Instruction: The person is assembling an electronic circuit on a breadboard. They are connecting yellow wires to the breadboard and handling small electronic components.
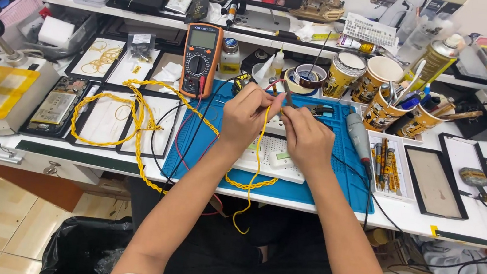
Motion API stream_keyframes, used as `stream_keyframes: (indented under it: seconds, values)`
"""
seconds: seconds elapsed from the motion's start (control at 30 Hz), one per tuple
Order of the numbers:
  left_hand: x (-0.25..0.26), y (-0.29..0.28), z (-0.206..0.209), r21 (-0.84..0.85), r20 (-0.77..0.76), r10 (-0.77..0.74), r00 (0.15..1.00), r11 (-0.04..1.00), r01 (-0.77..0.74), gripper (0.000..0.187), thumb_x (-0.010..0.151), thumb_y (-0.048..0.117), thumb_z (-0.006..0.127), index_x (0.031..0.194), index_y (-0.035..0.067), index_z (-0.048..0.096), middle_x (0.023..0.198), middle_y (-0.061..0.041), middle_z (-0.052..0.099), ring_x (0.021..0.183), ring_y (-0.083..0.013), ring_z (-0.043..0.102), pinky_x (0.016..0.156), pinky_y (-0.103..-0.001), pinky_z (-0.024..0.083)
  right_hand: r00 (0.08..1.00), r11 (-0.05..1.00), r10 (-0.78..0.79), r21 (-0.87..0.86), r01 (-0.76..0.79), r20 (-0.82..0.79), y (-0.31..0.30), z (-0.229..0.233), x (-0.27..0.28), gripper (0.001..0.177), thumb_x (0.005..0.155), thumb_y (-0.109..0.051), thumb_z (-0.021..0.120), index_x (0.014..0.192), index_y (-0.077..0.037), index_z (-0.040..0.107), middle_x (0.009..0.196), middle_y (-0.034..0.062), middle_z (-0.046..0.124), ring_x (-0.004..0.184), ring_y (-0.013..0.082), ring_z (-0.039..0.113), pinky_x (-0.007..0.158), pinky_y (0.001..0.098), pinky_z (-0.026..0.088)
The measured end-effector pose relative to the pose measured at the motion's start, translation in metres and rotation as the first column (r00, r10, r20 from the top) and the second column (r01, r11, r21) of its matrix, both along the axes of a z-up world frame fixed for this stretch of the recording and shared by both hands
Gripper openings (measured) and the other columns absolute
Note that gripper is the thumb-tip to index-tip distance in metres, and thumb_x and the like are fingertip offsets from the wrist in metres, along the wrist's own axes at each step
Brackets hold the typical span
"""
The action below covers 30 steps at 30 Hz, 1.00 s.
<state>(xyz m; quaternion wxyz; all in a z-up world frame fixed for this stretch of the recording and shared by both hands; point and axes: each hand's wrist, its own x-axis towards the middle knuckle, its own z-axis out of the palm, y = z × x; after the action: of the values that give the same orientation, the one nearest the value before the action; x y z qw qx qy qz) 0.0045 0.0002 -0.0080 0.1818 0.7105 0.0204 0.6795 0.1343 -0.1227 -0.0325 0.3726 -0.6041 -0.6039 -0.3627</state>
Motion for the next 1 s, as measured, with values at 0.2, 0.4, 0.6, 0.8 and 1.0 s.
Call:
stream_keyframes:
  seconds: [0.2,0.4,0.6,0.8,1.0]
  values:
    - [-0.002,0.004,0.004,-0.109,-0.140,-0.329,0.934,0.943,0.315,0.020,0.095,0.011,0.093,0.091,0.005,0.074,0.089,-0.008,0.079,0.074,-0.0214,0.078,0.063,-0.027,0.063,0.952,0.979,0.181,-0.050,-0.199,-0.247,-0.007,0.003,0.005,0.019,0.120,-0.022,0.058,0.124,-0.024,0.076,0.086,-0.0057,0.070,0.076,0.0208,0.076,0.066,0.0328,0.061]
    - [-0.006,0.000,0.007,-0.192,-0.289,-0.392,0.874,0.918,0.348,0.017,0.095,0.000,0.088,0.106,0.012,0.086,0.100,-0.008,0.083,0.077,-0.0251,0.080,0.068,-0.032,0.064,0.913,0.960,0.222,-0.086,-0.265,-0.342,-0.008,-0.004,0.013,0.020,0.121,-0.025,0.053,0.122,-0.018,0.071,0.085,0.0002,0.069,0.077,0.0286,0.075,0.068,0.0392,0.061]
    - [-0.005,0.003,-0.001,-0.170,-0.344,-0.304,0.888,0.951,0.260,0.007,0.098,0.004,0.089,0.101,0.007,0.083,0.090,-0.011,0.077,0.075,-0.0230,0.074,0.065,-0.030,0.062,0.953,0.971,0.134,-0.157,-0.182,-0.273,-0.010,0.000,0.012,0.020,0.121,-0.033,0.056,0.123,-0.021,0.072,0.084,-0.0019,0.068,0.077,0.0241,0.075,0.070,0.0375,0.062]
    - [-0.004,0.006,0.000,-0.250,-0.218,-0.392,0.894,0.908,0.337,0.017,0.098,0.006,0.089,0.086,0.006,0.078,0.075,-0.006,0.072,0.061,-0.0188,0.071,0.058,-0.028,0.062,0.969,0.982,0.141,-0.095,-0.162,-0.203,-0.012,0.008,0.011,0.010,0.117,-0.026,0.066,0.119,-0.023,0.075,0.087,-0.0053,0.069,0.066,0.0161,0.071,0.062,0.0279,0.059]
    - [-0.009,-0.002,0.011,-0.370,-0.150,-0.534,0.832,0.811,0.453,0.021,0.098,0.006,0.090,0.081,0.004,0.077,0.073,-0.006,0.071,0.060,-0.0167,0.076,0.057,-0.027,0.062,1.000,1.000,0.008,0.023,-0.008,0.000,-0.004,-0.009,0.017,0.008,0.114,-0.029,0.069,0.119,-0.026,0.075,0.094,-0.0104,0.067,0.071,0.0149,0.073,0.064,0.0288,0.061]
